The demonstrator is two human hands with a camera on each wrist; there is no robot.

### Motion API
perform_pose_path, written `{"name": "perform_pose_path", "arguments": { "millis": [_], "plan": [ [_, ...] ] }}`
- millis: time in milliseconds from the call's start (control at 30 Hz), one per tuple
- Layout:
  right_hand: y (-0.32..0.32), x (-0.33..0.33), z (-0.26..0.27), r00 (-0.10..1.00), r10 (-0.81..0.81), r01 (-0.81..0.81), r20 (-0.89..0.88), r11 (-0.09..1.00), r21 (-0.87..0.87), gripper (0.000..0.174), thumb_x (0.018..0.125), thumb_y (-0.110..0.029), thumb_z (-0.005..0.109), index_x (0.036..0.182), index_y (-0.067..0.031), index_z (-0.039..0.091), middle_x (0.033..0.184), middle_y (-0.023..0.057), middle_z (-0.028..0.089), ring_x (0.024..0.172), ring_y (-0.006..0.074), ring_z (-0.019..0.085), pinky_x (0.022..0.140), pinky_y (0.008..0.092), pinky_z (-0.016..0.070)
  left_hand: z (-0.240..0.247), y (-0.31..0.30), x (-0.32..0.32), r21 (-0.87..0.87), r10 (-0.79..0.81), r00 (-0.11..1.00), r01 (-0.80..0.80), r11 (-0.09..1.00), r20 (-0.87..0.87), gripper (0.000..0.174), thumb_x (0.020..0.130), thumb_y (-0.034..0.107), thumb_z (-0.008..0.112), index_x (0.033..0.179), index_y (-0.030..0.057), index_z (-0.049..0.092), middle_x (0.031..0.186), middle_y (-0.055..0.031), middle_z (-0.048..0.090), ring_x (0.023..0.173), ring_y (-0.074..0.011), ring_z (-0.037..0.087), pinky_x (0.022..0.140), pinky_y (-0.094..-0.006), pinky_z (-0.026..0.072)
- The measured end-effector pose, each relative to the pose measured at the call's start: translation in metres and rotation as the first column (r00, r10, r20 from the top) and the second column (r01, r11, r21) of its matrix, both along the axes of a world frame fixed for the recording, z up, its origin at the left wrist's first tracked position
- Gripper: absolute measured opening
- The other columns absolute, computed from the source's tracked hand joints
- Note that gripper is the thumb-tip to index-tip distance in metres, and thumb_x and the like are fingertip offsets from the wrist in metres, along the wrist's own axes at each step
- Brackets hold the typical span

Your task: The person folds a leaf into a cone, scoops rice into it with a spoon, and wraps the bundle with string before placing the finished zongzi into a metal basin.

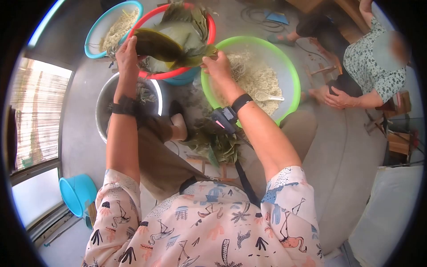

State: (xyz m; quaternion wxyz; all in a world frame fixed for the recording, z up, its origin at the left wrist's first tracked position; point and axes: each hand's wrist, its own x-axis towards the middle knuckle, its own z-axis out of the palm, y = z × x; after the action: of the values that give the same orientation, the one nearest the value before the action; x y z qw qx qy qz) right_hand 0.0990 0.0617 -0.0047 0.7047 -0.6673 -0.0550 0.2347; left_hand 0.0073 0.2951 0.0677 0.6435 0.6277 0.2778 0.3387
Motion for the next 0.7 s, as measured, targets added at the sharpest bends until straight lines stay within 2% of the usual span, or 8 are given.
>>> {"name": "perform_pose_path", "arguments": {
  "millis": [133,233,300,367,567,600,667,700],
  "plan": [
    [-0.008,0.0,0.012,0.998,0.044,-0.039,0.046,0.994,-0.101,0.036,0.087,-0.01,0.061,0.121,-0.0048,0.051,0.11,0.0052,0.06,0.089,0.0142,0.062,0.067,0.0268,0.0481,0.041,0.003,0.0,0.039,0.009,1.0,-0.008,0.999,-0.018,0.034,0.093,0.027,0.057,0.109,-0.0006,0.066,0.088,-0.0076,0.068,0.071,-0.0146,0.066,0.057,-0.0285,0.0558],
    [-0.017,0.001,0.015,0.994,-0.013,0.03,0.105,0.987,-0.156,0.045,0.085,-0.012,0.063,0.128,-0.004,0.048,0.12,0.0083,0.057,0.097,0.0151,0.059,0.07,0.0275,0.0484,0.066,-0.002,0.002,0.081,0.012,1.0,-0.014,0.997,0.029,0.034,0.092,0.026,0.057,0.109,-0.0026,0.066,0.089,-0.0084,0.068,0.072,-0.0152,0.066,0.058,-0.0299,0.0571],
    [-0.024,0.008,0.007,0.962,-0.013,0.073,0.273,0.975,-0.211,0.052,0.084,-0.014,0.064,0.132,-0.0032,0.047,0.127,0.0111,0.053,0.104,0.0168,0.056,0.072,0.0283,0.0486,0.078,-0.004,0.004,0.094,-0.018,0.998,0.012,0.995,0.067,0.034,0.092,0.025,0.058,0.108,-0.004,0.065,0.088,-0.0086,0.068,0.073,-0.0155,0.067,0.059,-0.0311,0.0585],
    [-0.032,0.01,0.008,0.967,-0.023,0.073,0.254,0.979,-0.189,0.052,0.084,-0.014,0.063,0.132,-0.0029,0.047,0.128,0.0117,0.053,0.105,0.0176,0.056,0.073,0.0287,0.0487,0.089,-0.007,0.004,0.12,-0.041,0.999,0.037,0.992,0.026,0.034,0.094,0.027,0.058,0.114,0.0007,0.063,0.097,-0.0088,0.067,0.084,-0.0175,0.066,0.064,-0.0312,0.0567],
    [-0.057,-0.004,0.036,0.985,-0.044,0.064,0.166,0.991,-0.121,0.052,0.084,-0.014,0.062,0.132,-0.0025,0.047,0.129,0.0125,0.051,0.105,0.0176,0.056,0.074,0.0293,0.0487,0.106,-0.023,0.007,0.138,-0.038,0.999,0.032,0.99,0.037,0.034,0.094,0.028,0.058,0.113,0.0001,0.063,0.099,-0.0095,0.067,0.086,-0.0171,0.066,0.063,-0.0299,0.0567],
    [-0.062,-0.005,0.038,0.988,-0.048,0.065,0.148,0.991,-0.115,0.052,0.083,-0.014,0.062,0.132,-0.0026,0.047,0.129,0.0126,0.051,0.103,0.0171,0.057,0.073,0.0292,0.0486,0.106,-0.024,0.008,0.141,-0.042,0.998,0.036,0.989,0.038,0.034,0.094,0.028,0.058,0.113,0.0001,0.063,0.099,-0.0095,0.067,0.086,-0.0171,0.066,0.063,-0.0299,0.0567],
    [-0.068,-0.006,0.037,0.989,-0.039,0.055,0.146,0.993,-0.108,0.05,0.084,-0.014,0.061,0.131,-0.0019,0.047,0.128,0.0127,0.051,0.102,0.0166,0.057,0.073,0.0291,0.0487,0.106,-0.026,0.011,0.159,-0.053,0.993,0.037,0.987,0.103,0.032,0.092,0.025,0.059,0.106,-0.0029,0.067,0.081,-0.0064,0.065,0.067,-0.0129,0.063,0.061,-0.0333,0.0605],
    [-0.071,-0.007,0.038,0.99,-0.026,0.041,0.142,0.994,-0.103,0.049,0.085,-0.015,0.06,0.13,-0.0011,0.047,0.127,0.0128,0.052,0.1,0.0161,0.058,0.072,0.0289,0.0488,0.103,-0.027,0.014,0.161,-0.057,0.993,0.039,0.986,0.105,0.032,0.092,0.025,0.059,0.106,-0.0029,0.067,0.081,-0.0064,0.065,0.067,-0.0129,0.063,0.061,-0.0333,0.0605]
  ]
}}
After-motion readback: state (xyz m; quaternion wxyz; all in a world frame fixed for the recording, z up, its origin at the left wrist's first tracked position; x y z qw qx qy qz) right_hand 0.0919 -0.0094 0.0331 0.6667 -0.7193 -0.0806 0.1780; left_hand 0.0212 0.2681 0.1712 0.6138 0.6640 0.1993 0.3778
